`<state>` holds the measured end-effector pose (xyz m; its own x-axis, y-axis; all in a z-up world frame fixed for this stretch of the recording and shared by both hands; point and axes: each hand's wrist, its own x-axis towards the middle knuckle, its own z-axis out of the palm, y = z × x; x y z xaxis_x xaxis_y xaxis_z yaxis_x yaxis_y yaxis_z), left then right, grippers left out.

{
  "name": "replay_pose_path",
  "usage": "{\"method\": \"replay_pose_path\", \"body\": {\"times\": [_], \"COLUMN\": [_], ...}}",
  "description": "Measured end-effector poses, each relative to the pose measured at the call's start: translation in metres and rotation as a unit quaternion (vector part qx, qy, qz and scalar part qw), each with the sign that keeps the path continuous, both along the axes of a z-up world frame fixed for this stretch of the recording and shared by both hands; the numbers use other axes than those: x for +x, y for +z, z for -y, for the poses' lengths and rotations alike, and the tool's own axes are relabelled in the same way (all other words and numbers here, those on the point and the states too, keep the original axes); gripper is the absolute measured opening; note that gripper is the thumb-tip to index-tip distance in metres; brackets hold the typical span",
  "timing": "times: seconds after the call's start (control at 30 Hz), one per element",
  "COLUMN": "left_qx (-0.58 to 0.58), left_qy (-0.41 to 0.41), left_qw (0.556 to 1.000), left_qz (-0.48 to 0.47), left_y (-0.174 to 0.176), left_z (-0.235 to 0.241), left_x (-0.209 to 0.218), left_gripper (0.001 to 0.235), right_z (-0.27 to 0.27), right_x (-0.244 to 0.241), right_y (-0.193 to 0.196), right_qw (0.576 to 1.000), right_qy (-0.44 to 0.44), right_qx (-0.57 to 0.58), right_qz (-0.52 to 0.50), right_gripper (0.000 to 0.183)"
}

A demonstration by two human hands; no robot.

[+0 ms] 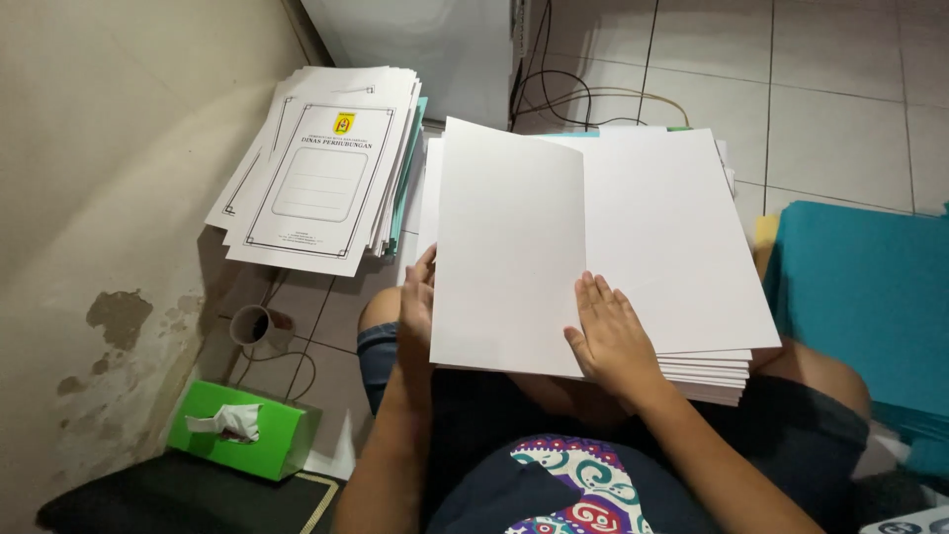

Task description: The person sits on the floor and repeatedly folds large white sheets of paper in half by hand. They smooth the crease with both hands and then place the folded sheet onto a stack to their left.

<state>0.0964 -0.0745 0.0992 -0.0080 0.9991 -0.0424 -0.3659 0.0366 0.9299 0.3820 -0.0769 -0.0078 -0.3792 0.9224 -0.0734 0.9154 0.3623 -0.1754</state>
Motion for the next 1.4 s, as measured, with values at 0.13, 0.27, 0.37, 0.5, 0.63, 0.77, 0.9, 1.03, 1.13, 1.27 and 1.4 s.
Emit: {"method": "replay_pose_path", "body": {"times": [0.13,0.27,0.37,0.5,0.63,0.77,0.9,1.03,1.13,1.27,1.4], "left_qx": [0.075,0.142,0.107,0.054,0.043,0.031,0.043,0.031,0.004,0.020,0.151], "left_qy": [0.008,-0.055,-0.092,-0.143,-0.151,-0.156,-0.155,-0.142,-0.145,-0.125,-0.161], "left_qw": [0.891,0.736,0.727,0.714,0.703,0.709,0.682,0.672,0.653,0.626,0.641], "left_qz": [-0.448,-0.660,-0.672,-0.683,-0.694,-0.687,-0.714,-0.726,-0.743,-0.770,-0.735], "left_y": [0.002,-0.042,-0.058,-0.052,-0.051,-0.048,-0.061,-0.061,-0.069,-0.064,-0.100], "left_z": [-0.009,-0.026,-0.031,-0.035,-0.038,-0.038,-0.040,-0.049,-0.058,-0.109,-0.203], "left_x": [-0.001,0.064,0.074,0.077,0.078,0.076,0.079,0.086,0.093,0.117,0.132], "left_gripper": [0.062,0.054,0.057,0.060,0.061,0.061,0.061,0.059,0.057,0.060,0.058], "right_z": [0.000,0.000,-0.001,-0.026,-0.110,-0.191,-0.206,-0.169,-0.106,-0.033,0.005], "right_x": [-0.003,-0.004,-0.011,-0.013,-0.014,-0.022,-0.026,-0.025,-0.024,-0.016,-0.008], "right_y": [-0.004,-0.009,0.015,0.025,0.022,0.037,0.037,0.043,0.044,0.032,0.022], "right_qw": [0.999,0.998,0.998,0.995,0.998,0.998,0.996,0.997,0.999,1.000,0.999], "right_qy": [-0.002,-0.006,-0.010,-0.014,-0.045,-0.067,-0.085,-0.073,-0.049,-0.001,0.029], "right_qx": [0.020,0.017,-0.030,-0.060,-0.025,-0.003,-0.003,0.001,-0.016,-0.022,-0.024], "right_qz": [0.036,0.062,0.062,0.075,0.034,-0.014,-0.005,-0.011,-0.014,0.008,-0.010], "right_gripper": [0.078,0.078,0.075,0.076,0.073,0.069,0.069,0.068,0.069,0.072,0.073]}}
